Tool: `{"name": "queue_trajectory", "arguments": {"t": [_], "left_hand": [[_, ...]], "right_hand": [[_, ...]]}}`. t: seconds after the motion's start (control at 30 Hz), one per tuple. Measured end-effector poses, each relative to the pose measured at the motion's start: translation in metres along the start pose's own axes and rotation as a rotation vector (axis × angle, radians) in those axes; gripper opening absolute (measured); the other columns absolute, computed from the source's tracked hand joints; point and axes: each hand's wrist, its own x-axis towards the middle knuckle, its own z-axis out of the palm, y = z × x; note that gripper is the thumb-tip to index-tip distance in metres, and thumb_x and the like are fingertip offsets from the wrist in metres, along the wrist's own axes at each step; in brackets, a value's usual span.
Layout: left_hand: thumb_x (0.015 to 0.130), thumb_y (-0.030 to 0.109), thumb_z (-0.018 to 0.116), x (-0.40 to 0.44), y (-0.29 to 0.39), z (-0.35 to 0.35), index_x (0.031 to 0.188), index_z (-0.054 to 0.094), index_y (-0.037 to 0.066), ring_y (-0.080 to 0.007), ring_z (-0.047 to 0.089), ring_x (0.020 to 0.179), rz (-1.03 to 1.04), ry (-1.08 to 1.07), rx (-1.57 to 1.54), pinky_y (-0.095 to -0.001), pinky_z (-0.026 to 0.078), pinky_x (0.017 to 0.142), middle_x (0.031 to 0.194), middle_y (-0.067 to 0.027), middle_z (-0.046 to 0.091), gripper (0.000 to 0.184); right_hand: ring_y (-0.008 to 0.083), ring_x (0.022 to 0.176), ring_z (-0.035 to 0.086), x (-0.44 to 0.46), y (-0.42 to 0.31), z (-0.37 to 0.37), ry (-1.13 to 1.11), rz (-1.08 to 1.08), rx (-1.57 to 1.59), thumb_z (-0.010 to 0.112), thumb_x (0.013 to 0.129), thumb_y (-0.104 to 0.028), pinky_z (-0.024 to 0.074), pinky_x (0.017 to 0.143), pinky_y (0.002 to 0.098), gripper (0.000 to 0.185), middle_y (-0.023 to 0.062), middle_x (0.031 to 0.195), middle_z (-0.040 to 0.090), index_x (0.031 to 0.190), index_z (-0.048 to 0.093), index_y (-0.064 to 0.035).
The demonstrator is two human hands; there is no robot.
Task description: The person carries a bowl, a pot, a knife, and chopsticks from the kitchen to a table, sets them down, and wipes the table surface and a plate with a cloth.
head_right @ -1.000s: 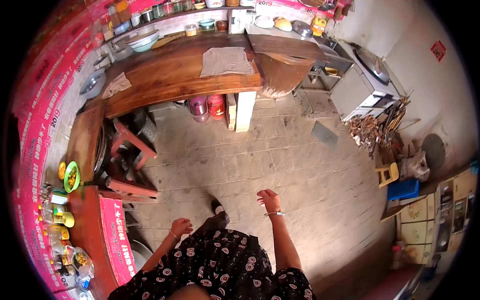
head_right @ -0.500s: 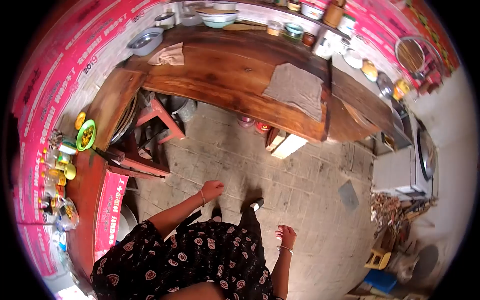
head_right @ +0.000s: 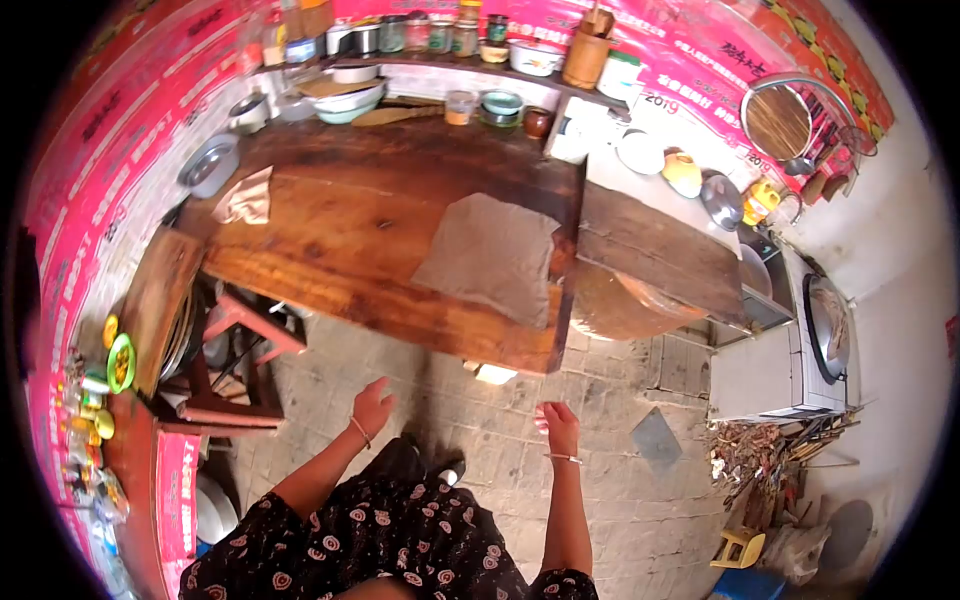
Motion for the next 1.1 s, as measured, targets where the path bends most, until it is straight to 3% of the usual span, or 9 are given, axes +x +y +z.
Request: {"name": "queue_trajectory", "arguments": {"t": [0.13,0.27,0.63,0.9,1.0,1.1], "left_hand": [[0.081,0.023,0.056,0.080,0.004,0.015,0.127,0.040,0.001,-0.0358,0.037,0.120,0.074,0.053,-0.023,-0.0413,0.030,0.101,0.128,-0.0202,0.043,0.054],[0.083,0.029,0.052,0.177,0.020,0.037,0.130,0.038,0.003,-0.0329,0.029,0.128,0.124,0.115,0.069,-0.0471,0.026,0.102,0.136,-0.0166,0.036,0.056],[0.085,0.029,0.050,0.373,0.095,0.064,0.132,0.034,0.005,-0.0279,0.017,0.134,0.129,0.027,0.227,-0.0497,0.018,0.104,0.143,-0.0098,0.025,0.055],[0.085,0.027,0.050,0.450,0.135,0.090,0.134,0.032,0.005,-0.0279,0.016,0.135,0.154,0.053,0.379,-0.0506,0.017,0.104,0.144,-0.0098,0.022,0.057],[0.084,0.027,0.050,0.457,0.132,0.104,0.134,0.030,0.004,-0.0277,0.015,0.135,0.125,-0.024,0.440,-0.0509,0.016,0.105,0.145,-0.0104,0.020,0.058],[0.083,0.030,0.053,0.453,0.137,0.105,0.134,0.031,0.003,-0.0280,0.013,0.135,0.178,0.035,0.522,-0.0516,0.016,0.105,0.145,-0.0113,0.020,0.061]], "right_hand": [[0.0103,0.065,0.061,0.078,-0.060,0.016,-0.081,-0.153,-0.035,0.054,0.087,-0.016,0.0467,0.055,0.0216,0.014,0.0047,0.085,0.065,0.092,0.060,-0.0041],[0.0065,0.068,0.059,0.129,-0.140,0.038,-0.119,-0.297,0.008,0.057,0.087,-0.015,0.0444,0.057,0.0195,0.014,0.0009,0.082,0.064,0.093,0.062,-0.0043],[0.0059,0.069,0.057,0.236,-0.265,0.057,-0.093,-0.312,-0.065,0.058,0.086,-0.013,0.0447,0.061,0.0198,0.013,-0.0002,0.083,0.064,0.094,0.061,-0.0033],[0.0066,0.069,0.055,0.309,-0.374,0.040,-0.031,-0.504,-0.266,0.056,0.086,-0.007,0.0439,0.060,0.0201,0.010,0.0014,0.082,0.064,0.093,0.061,-0.0015],[0.0064,0.069,0.056,0.342,-0.426,0.038,-0.028,-0.557,-0.237,0.056,0.085,-0.006,0.0435,0.059,0.0192,0.010,0.0013,0.083,0.064,0.093,0.061,-0.0015],[0.0061,0.069,0.057,0.377,-0.476,0.040,-0.029,-0.669,-0.278,0.056,0.085,-0.007,0.0435,0.059,0.0190,0.011,0.0016,0.084,0.065,0.093,0.061,-0.0016]]}}
